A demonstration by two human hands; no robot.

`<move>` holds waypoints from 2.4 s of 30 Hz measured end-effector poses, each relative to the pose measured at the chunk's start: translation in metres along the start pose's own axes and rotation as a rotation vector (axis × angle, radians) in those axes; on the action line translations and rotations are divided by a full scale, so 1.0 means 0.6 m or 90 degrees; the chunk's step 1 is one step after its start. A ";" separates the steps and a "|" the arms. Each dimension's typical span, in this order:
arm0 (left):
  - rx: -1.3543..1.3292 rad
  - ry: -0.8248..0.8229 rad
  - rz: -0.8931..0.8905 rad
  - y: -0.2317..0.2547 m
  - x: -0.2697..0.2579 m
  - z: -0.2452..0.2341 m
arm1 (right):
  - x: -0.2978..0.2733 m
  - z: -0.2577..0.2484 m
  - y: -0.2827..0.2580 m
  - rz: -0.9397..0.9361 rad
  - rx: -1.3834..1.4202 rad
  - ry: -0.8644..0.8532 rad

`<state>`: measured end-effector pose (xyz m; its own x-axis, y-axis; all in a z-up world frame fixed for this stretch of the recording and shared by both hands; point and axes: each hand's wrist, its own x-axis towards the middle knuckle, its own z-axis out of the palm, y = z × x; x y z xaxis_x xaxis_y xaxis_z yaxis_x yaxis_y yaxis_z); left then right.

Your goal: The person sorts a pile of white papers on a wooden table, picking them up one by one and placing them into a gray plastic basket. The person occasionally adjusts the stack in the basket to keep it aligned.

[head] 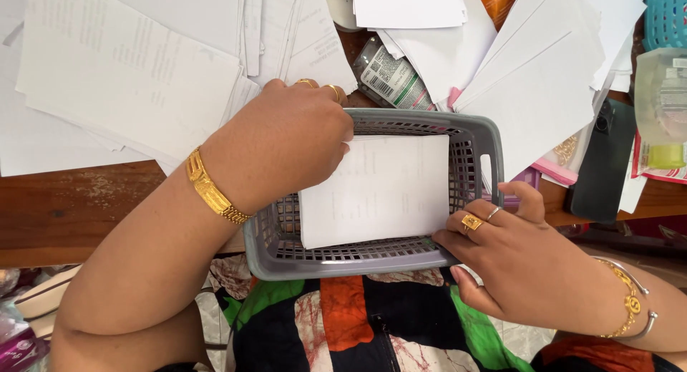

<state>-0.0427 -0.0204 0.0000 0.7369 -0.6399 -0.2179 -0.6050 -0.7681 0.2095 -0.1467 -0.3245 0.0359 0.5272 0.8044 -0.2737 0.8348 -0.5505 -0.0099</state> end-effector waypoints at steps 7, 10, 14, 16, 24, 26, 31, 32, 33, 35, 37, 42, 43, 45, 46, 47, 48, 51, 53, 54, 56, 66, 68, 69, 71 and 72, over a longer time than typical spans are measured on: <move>-0.021 -0.017 0.003 -0.006 0.000 -0.004 | 0.007 -0.021 0.012 0.128 0.088 -0.044; -0.025 -0.009 0.002 -0.006 0.001 -0.002 | 0.011 -0.023 0.030 0.156 -0.036 0.075; -0.038 -0.014 -0.001 -0.002 0.001 -0.009 | 0.046 -0.027 0.030 0.142 -0.106 0.170; -0.036 -0.013 0.005 -0.002 0.002 -0.008 | 0.064 -0.025 0.032 0.124 -0.164 0.201; -0.065 -0.036 -0.009 -0.005 0.006 -0.005 | 0.088 0.011 0.043 0.178 -0.145 0.141; -0.068 -0.050 -0.015 -0.005 0.007 -0.007 | 0.088 0.014 0.042 0.201 -0.185 0.147; -0.061 -0.015 0.004 -0.005 0.007 -0.004 | 0.088 0.017 0.043 0.202 -0.114 0.116; -0.061 -0.014 0.003 -0.006 0.009 -0.002 | 0.086 0.016 0.043 0.200 -0.115 0.117; -0.063 -0.007 0.004 -0.007 0.010 0.001 | 0.085 0.015 0.042 0.200 -0.109 0.104; -0.063 0.000 0.002 -0.008 0.012 0.005 | 0.083 0.020 0.040 0.197 -0.104 0.094; -0.066 0.011 0.007 -0.008 0.014 0.009 | 0.080 0.031 0.040 0.170 -0.169 0.125; -0.064 -0.002 0.009 -0.007 0.010 0.001 | 0.081 0.026 0.039 0.209 -0.184 0.104; -0.068 -0.011 0.010 -0.006 0.008 -0.004 | 0.082 0.022 0.040 0.236 -0.158 0.095; -0.133 -0.026 -0.015 -0.001 0.000 -0.029 | 0.087 -0.006 0.036 0.249 -0.147 0.127; -0.200 -0.045 -0.041 0.002 -0.005 -0.041 | 0.089 -0.020 0.034 0.262 -0.132 0.158; -0.199 -0.043 -0.040 0.000 -0.006 -0.049 | 0.088 -0.037 0.038 0.262 -0.134 0.158; -0.233 -0.029 -0.008 -0.002 -0.007 -0.057 | 0.087 -0.054 0.042 0.275 -0.106 0.177; -0.296 0.077 0.032 -0.022 -0.011 -0.066 | 0.078 -0.085 0.078 0.309 -0.041 0.257; -0.320 0.170 0.043 -0.042 -0.011 -0.064 | 0.072 -0.084 0.127 0.332 -0.004 0.321; -0.303 0.287 0.062 -0.051 -0.009 -0.061 | 0.069 -0.077 0.159 0.282 -0.001 0.424; -0.280 0.404 0.086 -0.069 -0.009 -0.058 | 0.082 -0.055 0.210 0.231 0.000 0.529; -0.238 0.583 0.037 -0.110 -0.001 -0.047 | 0.205 0.001 0.249 0.263 0.059 0.387; -0.245 0.576 0.025 -0.109 0.002 -0.044 | 0.210 0.011 0.254 0.254 0.069 0.382; -0.247 0.572 0.023 -0.109 0.003 -0.043 | 0.212 0.018 0.257 0.256 0.060 0.381; -0.247 0.570 0.020 -0.107 0.005 -0.040 | 0.212 0.027 0.262 0.256 0.051 0.381; -0.249 0.564 0.017 -0.106 0.006 -0.039 | 0.212 0.030 0.264 0.255 0.041 0.393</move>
<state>0.0057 0.0269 0.0084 0.7814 -0.2844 0.5555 -0.5994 -0.5898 0.5412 0.0494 -0.3136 -0.0179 0.7985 0.5080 0.3230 0.5591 -0.8247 -0.0852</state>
